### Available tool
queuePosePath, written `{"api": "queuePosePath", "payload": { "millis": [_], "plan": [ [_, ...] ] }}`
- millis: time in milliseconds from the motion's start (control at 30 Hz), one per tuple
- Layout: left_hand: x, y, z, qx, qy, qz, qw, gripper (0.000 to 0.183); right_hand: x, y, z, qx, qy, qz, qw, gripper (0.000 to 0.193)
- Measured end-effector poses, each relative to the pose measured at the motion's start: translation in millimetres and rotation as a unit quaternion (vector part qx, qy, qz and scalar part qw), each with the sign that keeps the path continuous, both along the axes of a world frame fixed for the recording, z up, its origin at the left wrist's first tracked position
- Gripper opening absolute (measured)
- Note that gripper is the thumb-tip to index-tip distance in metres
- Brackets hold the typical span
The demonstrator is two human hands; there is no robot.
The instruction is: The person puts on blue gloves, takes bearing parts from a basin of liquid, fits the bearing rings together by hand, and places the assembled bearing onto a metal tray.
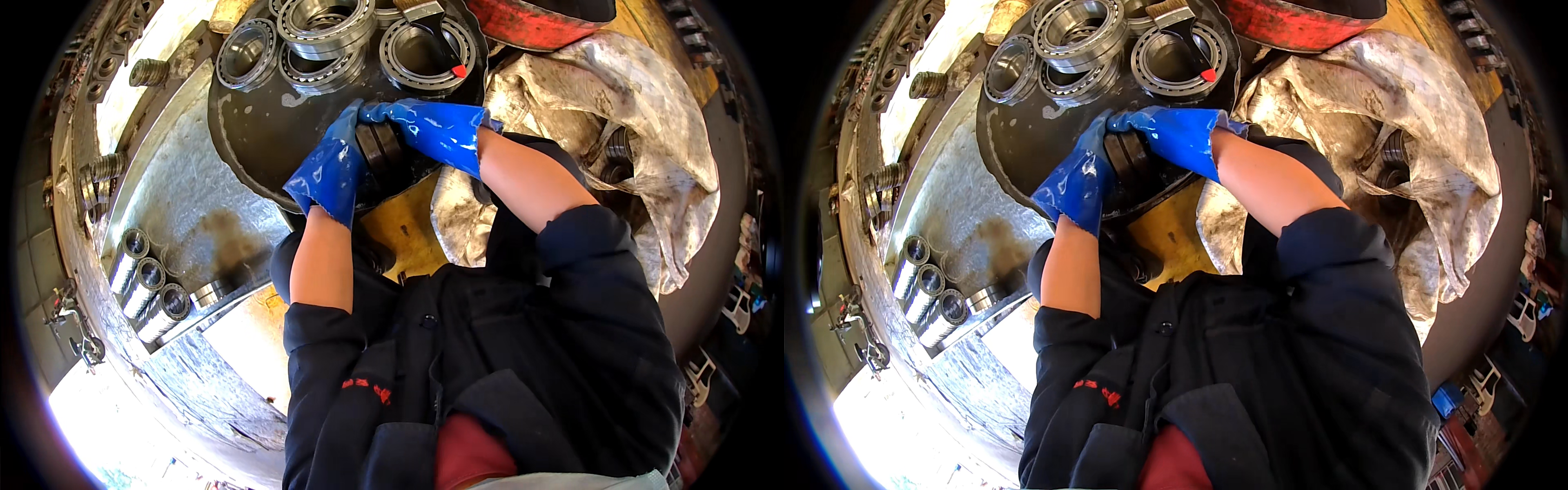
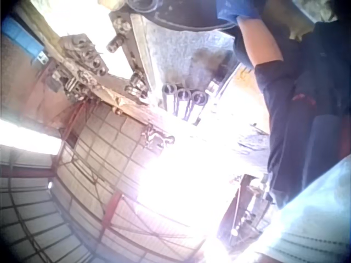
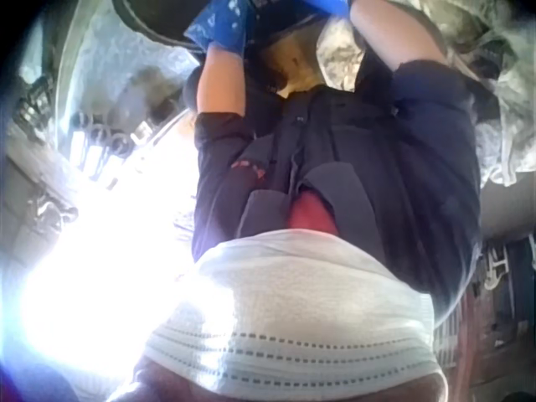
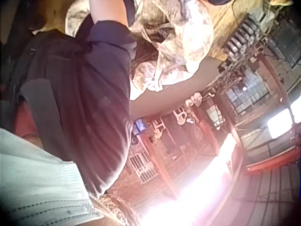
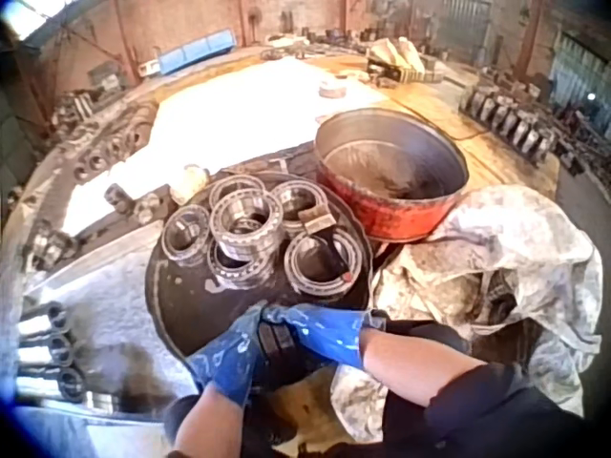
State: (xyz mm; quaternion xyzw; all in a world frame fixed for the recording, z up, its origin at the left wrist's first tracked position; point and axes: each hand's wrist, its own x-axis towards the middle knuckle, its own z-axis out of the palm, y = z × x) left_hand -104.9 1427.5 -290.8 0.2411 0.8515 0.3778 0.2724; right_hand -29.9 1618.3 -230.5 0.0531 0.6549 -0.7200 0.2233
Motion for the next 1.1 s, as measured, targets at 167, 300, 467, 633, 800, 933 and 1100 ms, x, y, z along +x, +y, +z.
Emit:
{"api": "queuePosePath", "payload": {
  "millis": [167, 300, 467, 633, 800, 933, 1100],
  "plan": [
    [47.4, -3.8, -8.3, 0.239, -0.387, 0.361, 0.814, 0.049, -0.4, -3.6, -52.8, -0.034, -0.137, -0.011, 0.990, 0.037],
    [56.8, -20.9, 3.0, 0.160, -0.253, 0.034, 0.953, 0.041, 2.5, 22.6, -76.6, 0.340, 0.080, 0.266, 0.898, 0.043],
    [33.8, -1.3, 25.7, 0.184, -0.406, 0.299, 0.844, 0.033, 9.1, 3.9, 25.9, 0.298, -0.029, 0.128, 0.945, 0.051],
    [20.1, 20.1, 16.0, 0.323, -0.382, 0.397, 0.769, 0.028, 8.2, -4.3, 21.3, 0.024, -0.045, -0.001, 0.999, 0.048],
    [44.0, -33.5, -36.9, 0.349, -0.405, 0.334, 0.776, 0.028, -6.6, -4.9, -30.2, 0.218, -0.059, 0.166, 0.960, 0.053],
    [66.0, -4.7, 19.3, 0.172, -0.228, 0.121, 0.951, 0.034, -4.9, 30.4, -95.0, 0.394, 0.017, 0.329, 0.858, 0.055],
    [56.1, 4.4, 27.2, 0.231, -0.391, 0.324, 0.830, 0.048, -7.0, 15.7, -34.3, 0.324, -0.142, 0.181, 0.918, 0.060]
  ]
}}
